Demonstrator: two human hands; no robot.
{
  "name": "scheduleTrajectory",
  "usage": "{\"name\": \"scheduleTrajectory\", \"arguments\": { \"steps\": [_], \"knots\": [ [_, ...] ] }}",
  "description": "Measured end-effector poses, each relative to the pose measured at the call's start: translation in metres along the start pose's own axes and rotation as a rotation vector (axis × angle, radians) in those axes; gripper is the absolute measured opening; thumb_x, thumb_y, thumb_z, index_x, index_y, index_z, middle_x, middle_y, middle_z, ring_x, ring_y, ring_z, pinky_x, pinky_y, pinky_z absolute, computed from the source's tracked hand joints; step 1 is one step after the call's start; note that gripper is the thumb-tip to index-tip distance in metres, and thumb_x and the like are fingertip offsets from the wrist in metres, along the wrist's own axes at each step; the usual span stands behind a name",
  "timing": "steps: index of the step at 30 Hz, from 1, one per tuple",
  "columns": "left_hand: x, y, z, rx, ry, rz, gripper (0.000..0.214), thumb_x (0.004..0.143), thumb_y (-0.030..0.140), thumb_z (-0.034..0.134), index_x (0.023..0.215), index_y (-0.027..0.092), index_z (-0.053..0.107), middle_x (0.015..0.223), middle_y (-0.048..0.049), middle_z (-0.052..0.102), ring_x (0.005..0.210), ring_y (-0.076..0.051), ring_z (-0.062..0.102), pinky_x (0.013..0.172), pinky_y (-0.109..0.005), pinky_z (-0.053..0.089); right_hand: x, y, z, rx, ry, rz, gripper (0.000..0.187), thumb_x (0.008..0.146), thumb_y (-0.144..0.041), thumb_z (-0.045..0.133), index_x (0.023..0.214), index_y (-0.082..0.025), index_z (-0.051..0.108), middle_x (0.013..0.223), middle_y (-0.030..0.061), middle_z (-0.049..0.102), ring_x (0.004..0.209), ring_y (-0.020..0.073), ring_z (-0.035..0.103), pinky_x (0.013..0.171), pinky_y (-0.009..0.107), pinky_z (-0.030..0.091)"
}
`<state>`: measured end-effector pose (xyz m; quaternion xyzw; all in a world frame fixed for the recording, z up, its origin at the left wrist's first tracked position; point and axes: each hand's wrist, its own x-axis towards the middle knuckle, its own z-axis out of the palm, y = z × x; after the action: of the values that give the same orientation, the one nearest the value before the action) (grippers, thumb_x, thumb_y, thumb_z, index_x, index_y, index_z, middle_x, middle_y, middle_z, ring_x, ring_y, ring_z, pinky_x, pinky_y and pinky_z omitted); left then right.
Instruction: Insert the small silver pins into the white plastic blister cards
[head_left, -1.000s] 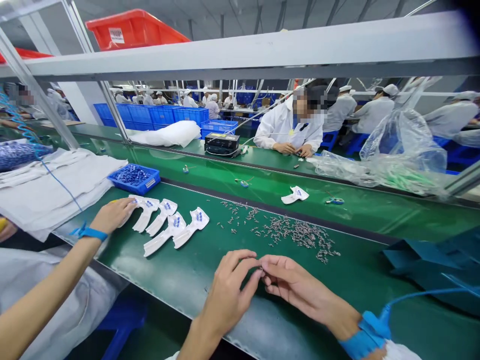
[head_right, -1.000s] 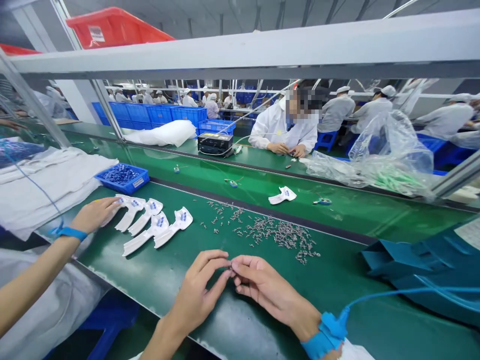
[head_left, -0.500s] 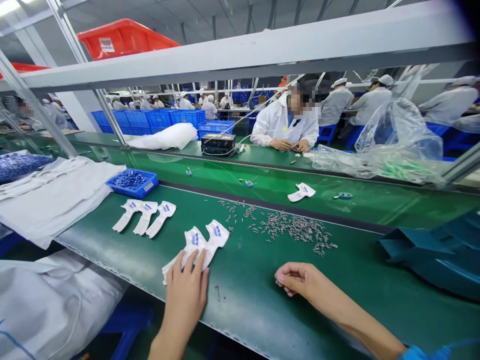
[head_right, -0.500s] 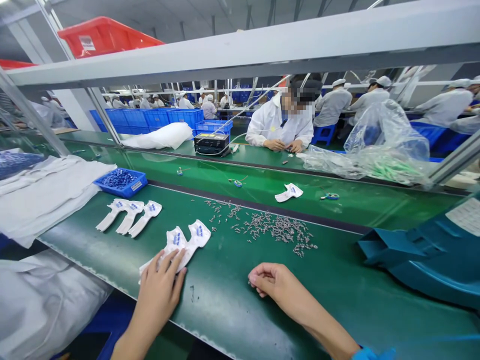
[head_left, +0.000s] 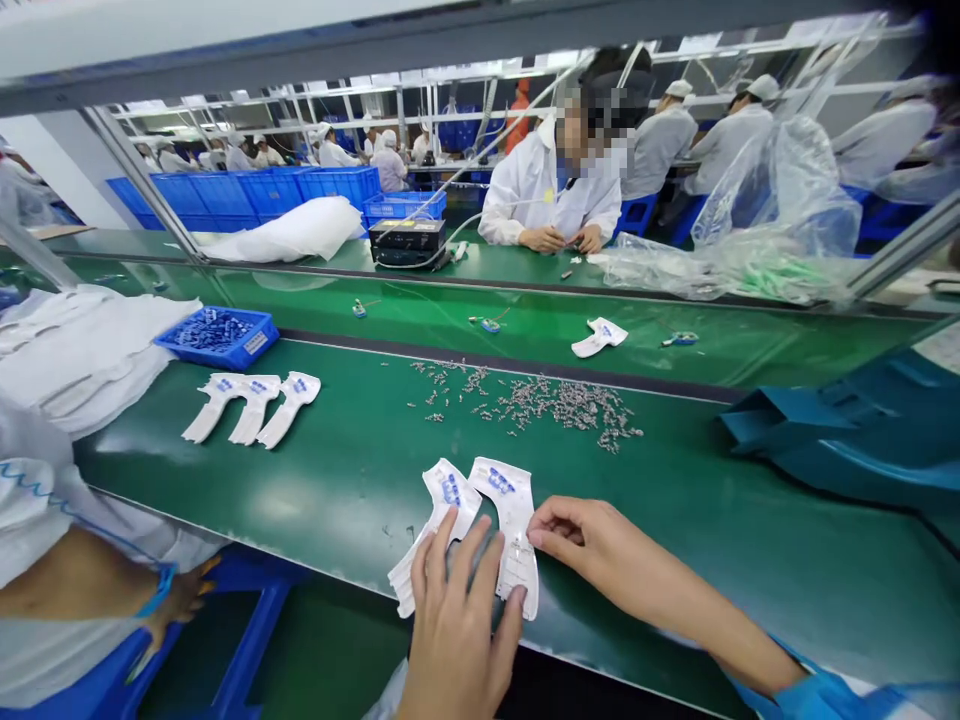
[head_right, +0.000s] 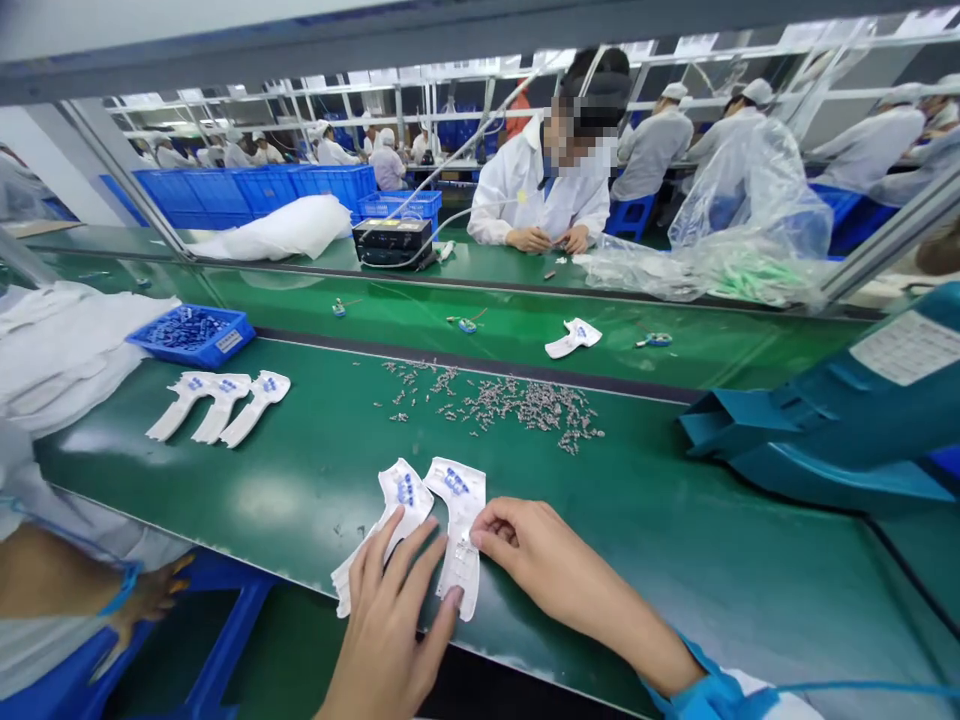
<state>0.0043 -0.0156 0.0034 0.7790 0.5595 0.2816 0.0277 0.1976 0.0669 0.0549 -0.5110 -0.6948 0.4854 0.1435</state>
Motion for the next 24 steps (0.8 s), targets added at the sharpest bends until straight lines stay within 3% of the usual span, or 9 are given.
{"name": "scheduleTrajectory", "arguments": {
  "steps": [3, 6, 16, 24],
  "knots": [
    [0.01, -0.006, -0.006, 0.021, -0.045, 0.074, 0.049, 0.096, 0.031, 0.057, 0.142, 0.019, 0.048, 0.145, -0.0065, 0.056, 0.142, -0.031, 0.038, 0.112, -0.046, 0.03, 0.0, -0.006, 0.002, -0.07, -0.023, -0.028, 0.022, 0.094, -0.039, 0.054, 0.088, -0.023, 0.069, 0.081, 0.002, 0.069, 0.072, 0.0176, 0.058, 0.064, 0.027, 0.04],
    [0.016, -0.003, -0.002, -0.006, -0.032, 0.099, 0.045, 0.098, 0.033, 0.054, 0.14, 0.019, 0.05, 0.143, -0.0054, 0.058, 0.142, -0.03, 0.04, 0.115, -0.046, 0.025, 0.003, -0.01, 0.005, -0.142, -0.034, -0.04, 0.023, 0.095, -0.036, 0.053, 0.084, -0.023, 0.067, 0.077, 0.0017, 0.067, 0.07, 0.0176, 0.057, 0.062, 0.027, 0.037],
    [0.02, 0.001, 0.003, -0.086, -0.039, 0.048, 0.041, 0.095, 0.037, 0.058, 0.133, 0.023, 0.057, 0.131, -0.0066, 0.066, 0.137, -0.032, 0.047, 0.114, -0.054, 0.027, 0.007, -0.017, 0.003, -0.338, -0.018, -0.026, 0.011, 0.094, -0.026, 0.055, 0.085, -0.023, 0.062, 0.087, 0.0035, 0.069, 0.076, 0.0193, 0.06, 0.063, 0.028, 0.034],
    [0.022, 0.003, 0.002, -0.115, -0.089, 0.022, 0.04, 0.093, 0.035, 0.061, 0.131, 0.023, 0.055, 0.132, -0.0031, 0.066, 0.136, -0.035, 0.046, 0.113, -0.061, 0.025, 0.013, -0.02, 0.002, -0.414, -0.038, 0.09, 0.004, 0.09, -0.024, 0.06, 0.087, -0.024, 0.058, 0.085, 0.0021, 0.068, 0.076, 0.0199, 0.059, 0.059, 0.028, 0.028]
  ]
}}
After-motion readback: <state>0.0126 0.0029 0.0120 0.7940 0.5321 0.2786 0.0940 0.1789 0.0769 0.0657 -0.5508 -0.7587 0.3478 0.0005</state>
